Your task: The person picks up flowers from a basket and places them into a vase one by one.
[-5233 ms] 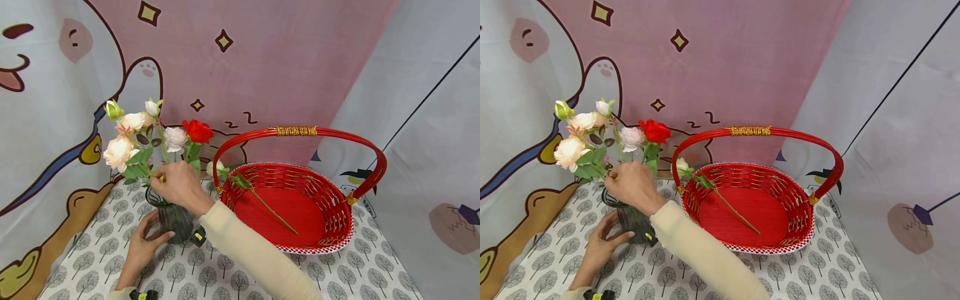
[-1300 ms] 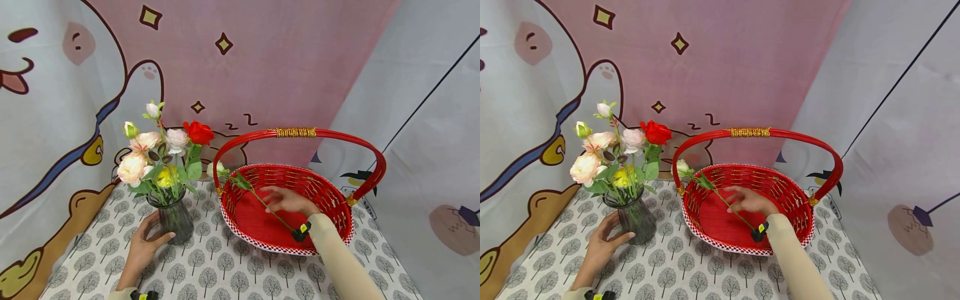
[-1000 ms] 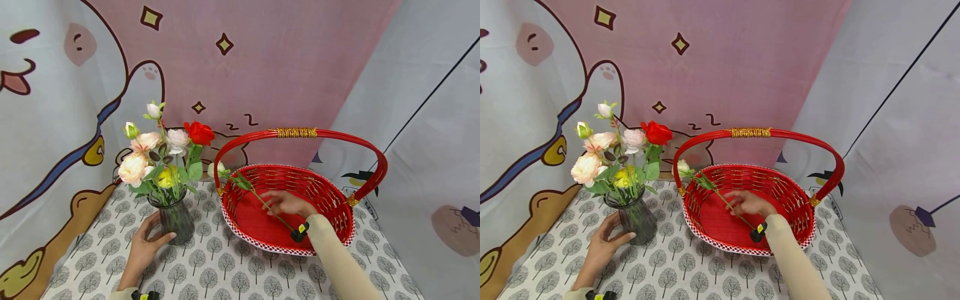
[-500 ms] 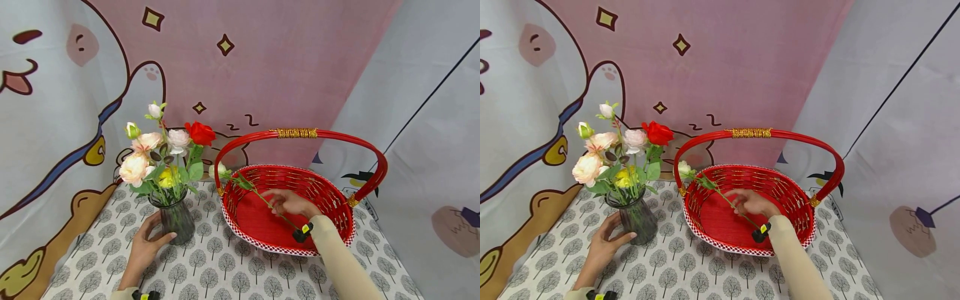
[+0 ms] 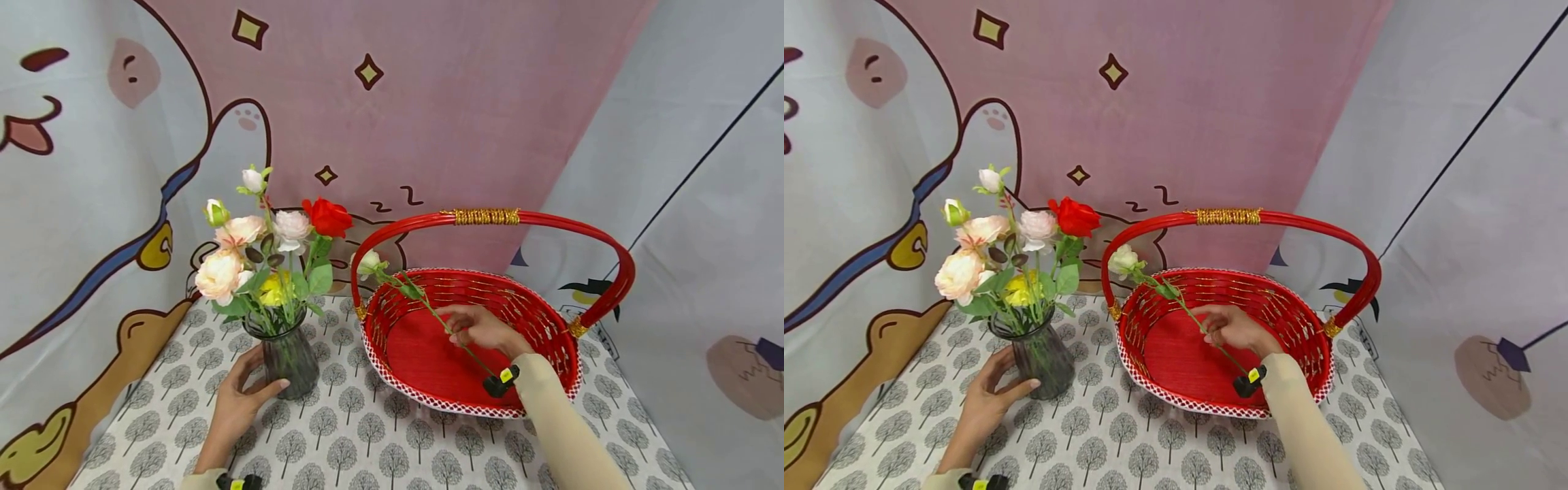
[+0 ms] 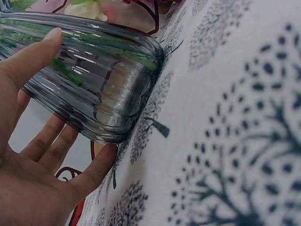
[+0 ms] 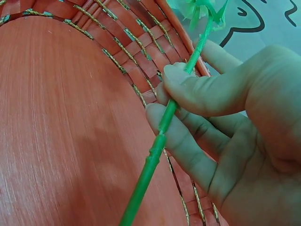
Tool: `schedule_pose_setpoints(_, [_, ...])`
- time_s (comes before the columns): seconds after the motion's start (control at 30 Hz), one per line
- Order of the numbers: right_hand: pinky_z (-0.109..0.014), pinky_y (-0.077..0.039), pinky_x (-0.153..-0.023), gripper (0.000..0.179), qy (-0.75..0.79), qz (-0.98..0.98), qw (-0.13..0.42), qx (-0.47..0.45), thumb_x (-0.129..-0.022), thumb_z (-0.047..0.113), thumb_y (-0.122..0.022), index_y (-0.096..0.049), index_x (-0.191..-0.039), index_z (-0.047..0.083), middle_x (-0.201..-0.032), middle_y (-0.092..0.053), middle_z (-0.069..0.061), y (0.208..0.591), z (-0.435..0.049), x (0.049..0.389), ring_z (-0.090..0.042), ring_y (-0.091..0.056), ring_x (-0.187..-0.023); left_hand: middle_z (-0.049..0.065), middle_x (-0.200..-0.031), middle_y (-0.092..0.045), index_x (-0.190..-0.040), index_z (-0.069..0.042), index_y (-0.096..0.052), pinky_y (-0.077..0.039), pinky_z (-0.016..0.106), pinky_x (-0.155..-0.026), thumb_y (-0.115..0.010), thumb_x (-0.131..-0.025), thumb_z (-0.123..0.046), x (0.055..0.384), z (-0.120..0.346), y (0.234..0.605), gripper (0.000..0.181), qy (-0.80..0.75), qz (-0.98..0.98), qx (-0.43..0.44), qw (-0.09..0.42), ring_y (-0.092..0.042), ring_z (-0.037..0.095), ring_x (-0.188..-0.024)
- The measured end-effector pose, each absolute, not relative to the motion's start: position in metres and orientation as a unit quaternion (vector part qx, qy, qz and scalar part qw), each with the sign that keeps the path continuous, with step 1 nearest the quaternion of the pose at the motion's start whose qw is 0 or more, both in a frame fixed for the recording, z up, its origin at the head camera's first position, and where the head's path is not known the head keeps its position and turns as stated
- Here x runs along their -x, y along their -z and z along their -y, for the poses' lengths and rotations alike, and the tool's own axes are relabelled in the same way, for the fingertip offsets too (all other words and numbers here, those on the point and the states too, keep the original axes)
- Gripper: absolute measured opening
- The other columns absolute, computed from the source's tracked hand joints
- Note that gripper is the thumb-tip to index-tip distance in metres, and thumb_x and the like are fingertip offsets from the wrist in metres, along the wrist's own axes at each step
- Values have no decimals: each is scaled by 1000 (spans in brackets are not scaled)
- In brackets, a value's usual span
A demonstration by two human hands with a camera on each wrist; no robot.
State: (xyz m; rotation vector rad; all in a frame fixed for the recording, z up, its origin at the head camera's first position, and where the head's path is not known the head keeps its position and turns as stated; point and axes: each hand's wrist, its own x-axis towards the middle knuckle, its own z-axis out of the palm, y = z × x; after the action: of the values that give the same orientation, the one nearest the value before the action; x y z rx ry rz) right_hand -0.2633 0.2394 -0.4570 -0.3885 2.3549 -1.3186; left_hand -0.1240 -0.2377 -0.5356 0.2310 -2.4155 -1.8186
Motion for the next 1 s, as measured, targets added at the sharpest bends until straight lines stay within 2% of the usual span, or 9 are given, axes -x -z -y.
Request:
schedule_pose_setpoints(0.1, [-32,-61,-73,60,469,-848,201,142,-86,-7,-70,-63,-141,18,-115,-65,-23,455,-243,261,-26,-61,-101,-1,-159,-43,-156,-33,-41,-56,41,-110,-88,-82,-37,125,238,535,87,601,794,-76,50,-43,18,-139])
schedule_pose_setpoints(0.37, [-31,-61,-76,51,461,-850,187,174,-89,-4,-71,-64,-138,11,-113,-64,-29,451,-252,256,-26,-64,-97,-1,-159,-43,-156,-34,-41,-57,39,-110,-88,-82,-37,124,238,534,88,600,795,-76,50,-43,15,-137])
schedule_pose_setpoints(0.7, [-32,-63,-77,40,453,-850,175,205,-91,3,-73,-69,-129,14,-107,-66,-21,454,-271,253,-22,-65,-94,1,-159,-42,-157,-32,-39,-57,40,-110,-87,-83,-36,124,238,535,88,603,793,-77,47,-42,20,-141])
schedule_pose_setpoints(1.0, [-30,-63,-77,32,478,-826,185,235,-92,4,-74,-69,-124,6,-102,-66,-23,451,-283,248,-18,-66,-88,0,-158,-43,-156,-32,-41,-57,39,-109,-87,-83,-34,123,237,535,87,601,794,-75,52,-43,19,-139])
